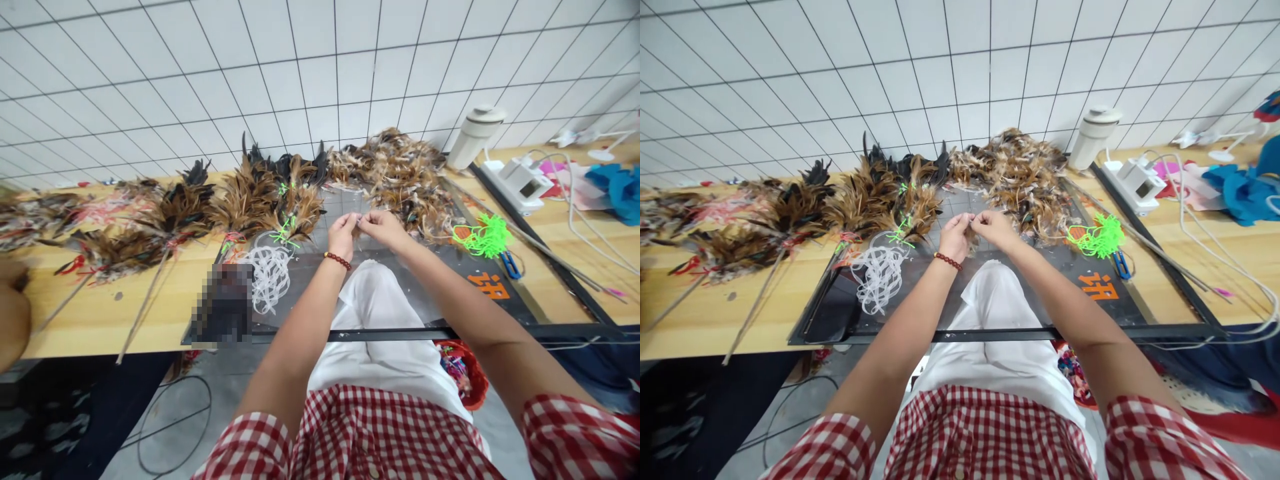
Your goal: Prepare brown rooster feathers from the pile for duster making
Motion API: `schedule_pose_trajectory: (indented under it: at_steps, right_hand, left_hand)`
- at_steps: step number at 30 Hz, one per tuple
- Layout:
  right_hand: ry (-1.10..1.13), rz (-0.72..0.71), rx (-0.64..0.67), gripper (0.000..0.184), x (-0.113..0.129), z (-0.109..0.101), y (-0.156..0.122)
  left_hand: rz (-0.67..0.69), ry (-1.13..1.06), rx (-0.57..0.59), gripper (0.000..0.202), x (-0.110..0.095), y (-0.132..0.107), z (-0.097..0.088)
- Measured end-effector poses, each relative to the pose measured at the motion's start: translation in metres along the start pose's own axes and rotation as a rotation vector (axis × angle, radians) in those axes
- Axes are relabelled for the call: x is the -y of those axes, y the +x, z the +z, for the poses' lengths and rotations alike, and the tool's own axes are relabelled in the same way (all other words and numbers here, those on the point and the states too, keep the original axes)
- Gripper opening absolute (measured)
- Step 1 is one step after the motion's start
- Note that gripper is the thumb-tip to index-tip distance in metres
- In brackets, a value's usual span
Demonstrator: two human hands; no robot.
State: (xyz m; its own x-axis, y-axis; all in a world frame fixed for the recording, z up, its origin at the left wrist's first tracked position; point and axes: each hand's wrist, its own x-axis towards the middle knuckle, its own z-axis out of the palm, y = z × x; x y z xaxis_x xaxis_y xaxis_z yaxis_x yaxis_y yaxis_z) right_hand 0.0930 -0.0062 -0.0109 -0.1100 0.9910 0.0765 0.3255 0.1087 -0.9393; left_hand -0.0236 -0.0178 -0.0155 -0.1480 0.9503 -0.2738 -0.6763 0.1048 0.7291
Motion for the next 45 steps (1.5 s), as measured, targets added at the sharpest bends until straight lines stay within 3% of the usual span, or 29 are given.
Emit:
schedule_pose_trajectory:
  at_steps: [5,9,15,18,21,26,30,33,38,41,45]
  right_hand:
    - [0.012,-0.220,-0.110,0.029,-0.009,-0.016,0.007]
    - [0.041,-0.327,-0.024,0.036,-0.010,-0.023,0.011]
    - [0.262,-0.183,0.241,0.053,-0.003,-0.030,0.006]
    - [0.265,-0.142,0.237,0.050,-0.004,-0.032,0.007]
    - [0.138,-0.198,0.159,0.037,-0.008,-0.033,0.012]
    - [-0.304,-0.252,-0.203,0.017,-0.017,-0.038,0.019]
    - [-0.757,-0.167,-0.201,0.024,-0.024,-0.036,0.015]
    - [-0.888,-0.171,-0.144,0.021,-0.030,-0.030,0.012]
    - [-0.586,-0.456,-0.201,0.021,-0.035,-0.024,0.015]
    - [-0.429,-0.642,-0.149,0.023,-0.033,-0.022,0.014]
    - [-0.392,-0.662,-0.038,0.016,-0.027,-0.016,0.008]
  left_hand:
    - [-0.030,0.055,0.041,0.017,-0.004,-0.004,-0.001]
    - [-0.073,0.140,0.111,0.021,-0.008,-0.007,-0.002]
    - [-0.169,0.225,0.293,0.026,-0.011,-0.009,-0.006]
    - [-0.181,0.268,0.331,0.023,-0.012,-0.009,-0.007]
    - [-0.144,0.346,0.307,0.018,-0.012,-0.008,-0.007]
    - [-0.068,0.272,0.166,0.018,-0.012,-0.004,-0.007]
    - [-0.066,0.155,0.067,0.019,-0.014,0.000,-0.006]
    - [-0.069,0.124,0.047,0.019,-0.014,0.000,-0.005]
    - [-0.037,0.113,0.020,0.021,-0.009,-0.001,-0.003]
    - [-0.044,0.068,0.060,0.021,-0.008,0.000,-0.004]
    - [-0.050,-0.052,0.093,0.019,-0.012,0.002,-0.005]
